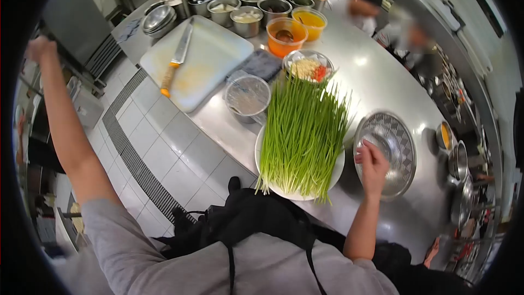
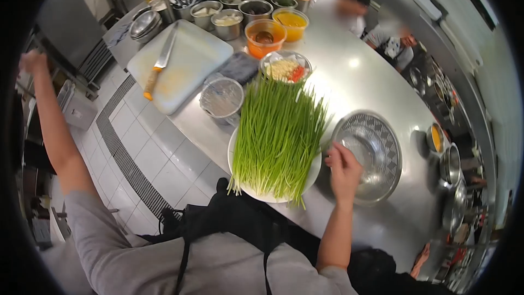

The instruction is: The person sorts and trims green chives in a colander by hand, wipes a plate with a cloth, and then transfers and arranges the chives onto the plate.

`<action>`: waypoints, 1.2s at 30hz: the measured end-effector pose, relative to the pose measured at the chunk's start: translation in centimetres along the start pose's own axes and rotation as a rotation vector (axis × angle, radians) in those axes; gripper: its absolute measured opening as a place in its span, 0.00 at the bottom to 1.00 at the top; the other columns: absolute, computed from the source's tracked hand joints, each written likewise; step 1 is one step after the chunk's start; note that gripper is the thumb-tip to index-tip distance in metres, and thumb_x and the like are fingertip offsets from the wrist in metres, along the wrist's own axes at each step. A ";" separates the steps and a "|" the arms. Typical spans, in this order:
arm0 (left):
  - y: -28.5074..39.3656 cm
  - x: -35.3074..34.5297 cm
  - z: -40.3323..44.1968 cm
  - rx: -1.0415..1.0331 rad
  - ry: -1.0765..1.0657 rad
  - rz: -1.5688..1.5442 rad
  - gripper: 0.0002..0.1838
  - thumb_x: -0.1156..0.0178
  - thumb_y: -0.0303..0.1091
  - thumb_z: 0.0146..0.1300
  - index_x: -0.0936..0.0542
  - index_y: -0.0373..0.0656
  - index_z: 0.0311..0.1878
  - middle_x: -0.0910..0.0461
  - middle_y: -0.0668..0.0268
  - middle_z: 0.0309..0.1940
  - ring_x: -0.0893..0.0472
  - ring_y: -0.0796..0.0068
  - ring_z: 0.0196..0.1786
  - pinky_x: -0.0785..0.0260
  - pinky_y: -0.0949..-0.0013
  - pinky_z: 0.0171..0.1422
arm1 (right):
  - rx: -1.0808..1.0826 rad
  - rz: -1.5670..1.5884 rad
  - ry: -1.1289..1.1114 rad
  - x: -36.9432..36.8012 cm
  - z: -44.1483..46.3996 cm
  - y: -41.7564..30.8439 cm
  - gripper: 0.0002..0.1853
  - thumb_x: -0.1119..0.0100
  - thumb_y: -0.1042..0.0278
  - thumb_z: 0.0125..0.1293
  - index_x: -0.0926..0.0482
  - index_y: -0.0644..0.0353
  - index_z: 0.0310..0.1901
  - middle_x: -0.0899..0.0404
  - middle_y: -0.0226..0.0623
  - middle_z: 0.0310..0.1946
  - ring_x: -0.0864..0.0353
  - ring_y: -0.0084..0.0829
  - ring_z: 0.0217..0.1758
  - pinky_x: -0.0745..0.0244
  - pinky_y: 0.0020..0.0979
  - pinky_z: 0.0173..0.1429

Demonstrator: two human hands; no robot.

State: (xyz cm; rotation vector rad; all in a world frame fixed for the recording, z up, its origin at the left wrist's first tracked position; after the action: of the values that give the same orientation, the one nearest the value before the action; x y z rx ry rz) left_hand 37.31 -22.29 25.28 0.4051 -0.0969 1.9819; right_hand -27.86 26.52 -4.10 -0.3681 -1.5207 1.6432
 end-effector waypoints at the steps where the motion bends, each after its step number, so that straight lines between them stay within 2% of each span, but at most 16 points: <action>1: 1.5 3.5 -2.4 0.084 0.006 -0.916 0.23 0.55 0.38 0.67 0.35 0.32 0.60 0.34 0.45 0.58 0.34 0.48 0.61 0.46 0.51 0.67 | -0.039 -0.124 -0.044 -1.1 0.1 0.2 0.09 0.42 0.72 0.62 0.19 0.66 0.43 0.18 0.38 0.30 0.20 0.24 0.29 0.25 0.25 0.33; 2: 4.0 7.4 -6.5 0.214 -0.116 -1.684 0.21 0.56 0.37 0.68 0.35 0.34 0.60 0.31 0.51 0.56 0.31 0.57 0.59 0.42 0.56 0.65 | 0.166 -0.297 -0.002 -2.3 0.0 -0.4 0.07 0.41 0.73 0.59 0.18 0.64 0.39 0.19 0.40 0.28 0.21 0.28 0.26 0.28 0.27 0.30; 4: 10.2 15.5 -17.9 0.383 -0.564 -2.051 0.17 0.58 0.36 0.70 0.29 0.38 0.56 0.25 0.57 0.50 0.26 0.69 0.53 0.37 0.64 0.61 | 0.305 -0.364 -0.085 -4.8 -0.4 -1.7 0.07 0.40 0.73 0.58 0.19 0.62 0.38 0.22 0.42 0.28 0.22 0.35 0.25 0.27 0.29 0.31; 5: 11.3 14.6 -24.6 0.246 -0.929 -1.760 0.18 0.55 0.41 0.70 0.27 0.37 0.52 0.23 0.59 0.46 0.24 0.73 0.49 0.36 0.69 0.59 | 0.315 -0.339 -0.149 -6.0 -0.5 -1.6 0.06 0.40 0.73 0.58 0.19 0.62 0.37 0.22 0.41 0.29 0.23 0.36 0.24 0.26 0.30 0.31; 6: 13.2 16.3 -31.1 -0.167 -1.089 -1.744 0.21 0.51 0.47 0.68 0.23 0.36 0.47 0.22 0.63 0.42 0.23 0.76 0.43 0.32 0.71 0.50 | 0.324 -0.368 -0.217 -7.4 -0.7 -1.4 0.06 0.41 0.74 0.57 0.19 0.62 0.37 0.22 0.39 0.32 0.22 0.36 0.28 0.26 0.31 0.34; 7: 15.4 18.8 -37.3 -0.038 -1.530 -1.840 0.20 0.46 0.47 0.64 0.21 0.37 0.44 0.20 0.67 0.38 0.24 0.79 0.36 0.31 0.73 0.42 | 0.343 -0.395 -0.283 -8.7 -0.7 -1.1 0.07 0.41 0.74 0.56 0.19 0.62 0.36 0.22 0.37 0.34 0.22 0.36 0.32 0.26 0.32 0.36; 8: 17.3 23.5 -40.9 -0.227 -1.645 -1.448 0.17 0.41 0.43 0.59 0.20 0.39 0.44 0.19 0.66 0.34 0.24 0.79 0.32 0.32 0.72 0.38 | 0.343 -0.398 -0.279 -9.8 -0.5 -0.7 0.07 0.41 0.74 0.56 0.19 0.62 0.36 0.22 0.37 0.34 0.22 0.36 0.32 0.26 0.32 0.36; 9: 19.0 27.2 -43.1 -0.469 -1.674 -1.325 0.16 0.39 0.38 0.57 0.21 0.42 0.48 0.19 0.63 0.32 0.23 0.77 0.33 0.31 0.72 0.38 | 0.501 -0.461 -0.352 -11.2 -0.6 -0.6 0.07 0.42 0.75 0.54 0.18 0.61 0.35 0.22 0.35 0.36 0.23 0.36 0.37 0.27 0.33 0.39; 10: 20.2 29.1 -46.6 -0.463 -1.668 -1.468 0.17 0.39 0.37 0.56 0.21 0.41 0.48 0.19 0.59 0.34 0.21 0.70 0.34 0.29 0.67 0.40 | 0.655 -0.521 -0.430 -12.2 -1.1 -0.4 0.08 0.44 0.75 0.52 0.18 0.61 0.35 0.22 0.33 0.38 0.25 0.36 0.41 0.28 0.35 0.42; 13: 22.4 34.3 -51.3 -1.010 -1.295 -1.489 0.13 0.41 0.31 0.54 0.21 0.39 0.43 0.22 0.59 0.36 0.22 0.60 0.40 0.30 0.61 0.46 | 0.633 -0.702 -0.696 -13.5 -1.5 1.5 0.10 0.45 0.74 0.48 0.17 0.59 0.34 0.21 0.31 0.39 0.29 0.36 0.47 0.33 0.35 0.48; 20: 21.1 35.2 -54.2 -1.270 -1.165 -1.347 0.09 0.42 0.29 0.51 0.19 0.39 0.36 0.21 0.63 0.36 0.23 0.63 0.43 0.31 0.61 0.50 | 0.642 -0.779 -0.616 -9.8 -1.3 3.3 0.11 0.46 0.73 0.49 0.16 0.55 0.33 0.20 0.27 0.43 0.29 0.32 0.44 0.37 0.33 0.50; 24: 20.7 34.6 -53.7 -1.173 -1.057 -1.485 0.07 0.45 0.27 0.46 0.20 0.39 0.30 0.22 0.63 0.32 0.23 0.64 0.41 0.30 0.63 0.47 | 0.618 -0.724 -0.629 -10.0 -1.1 3.1 0.10 0.46 0.73 0.49 0.16 0.54 0.33 0.20 0.26 0.44 0.29 0.32 0.45 0.37 0.34 0.50; 30: 20.4 34.1 -54.4 -1.193 -1.136 -1.453 0.08 0.43 0.27 0.50 0.19 0.40 0.34 0.21 0.65 0.37 0.23 0.64 0.44 0.30 0.62 0.51 | 0.785 -0.554 -0.566 -13.4 0.0 1.4 0.12 0.45 0.73 0.50 0.18 0.57 0.37 0.22 0.30 0.47 0.29 0.34 0.48 0.37 0.36 0.53; 33: 20.0 33.9 -53.7 -1.155 -1.146 -1.492 0.10 0.42 0.25 0.48 0.19 0.41 0.36 0.21 0.65 0.38 0.23 0.63 0.44 0.30 0.62 0.49 | 0.756 -0.649 -0.639 -13.9 0.1 2.8 0.14 0.45 0.74 0.50 0.18 0.57 0.40 0.22 0.31 0.47 0.29 0.35 0.49 0.38 0.36 0.55; 35: 19.4 33.5 -52.2 -0.881 -1.031 -1.606 0.12 0.41 0.23 0.48 0.20 0.42 0.39 0.22 0.64 0.36 0.23 0.62 0.44 0.30 0.63 0.47 | 0.737 -0.717 -0.669 -13.5 0.3 3.0 0.14 0.46 0.74 0.49 0.18 0.57 0.40 0.23 0.31 0.48 0.29 0.35 0.49 0.38 0.36 0.55; 36: 19.1 33.2 -52.1 -0.878 -1.035 -1.603 0.12 0.41 0.23 0.48 0.20 0.42 0.39 0.22 0.64 0.36 0.23 0.62 0.44 0.30 0.63 0.47 | 0.726 -0.745 -0.687 -13.2 0.4 2.9 0.15 0.46 0.74 0.49 0.18 0.57 0.40 0.23 0.31 0.48 0.29 0.35 0.49 0.38 0.36 0.55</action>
State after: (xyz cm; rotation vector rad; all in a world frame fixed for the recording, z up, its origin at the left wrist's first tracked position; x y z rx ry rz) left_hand -4.83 11.03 -10.71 0.5760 -0.9143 -0.0528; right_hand -21.34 16.81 -10.86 1.1181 -1.1422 1.5974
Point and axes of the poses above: each hand's wrist, its own z-axis towards the middle knuckle, its own x-axis out of the back of the hand, y = z × x, the point moved 4 cm from there along z, towards the middle knuckle
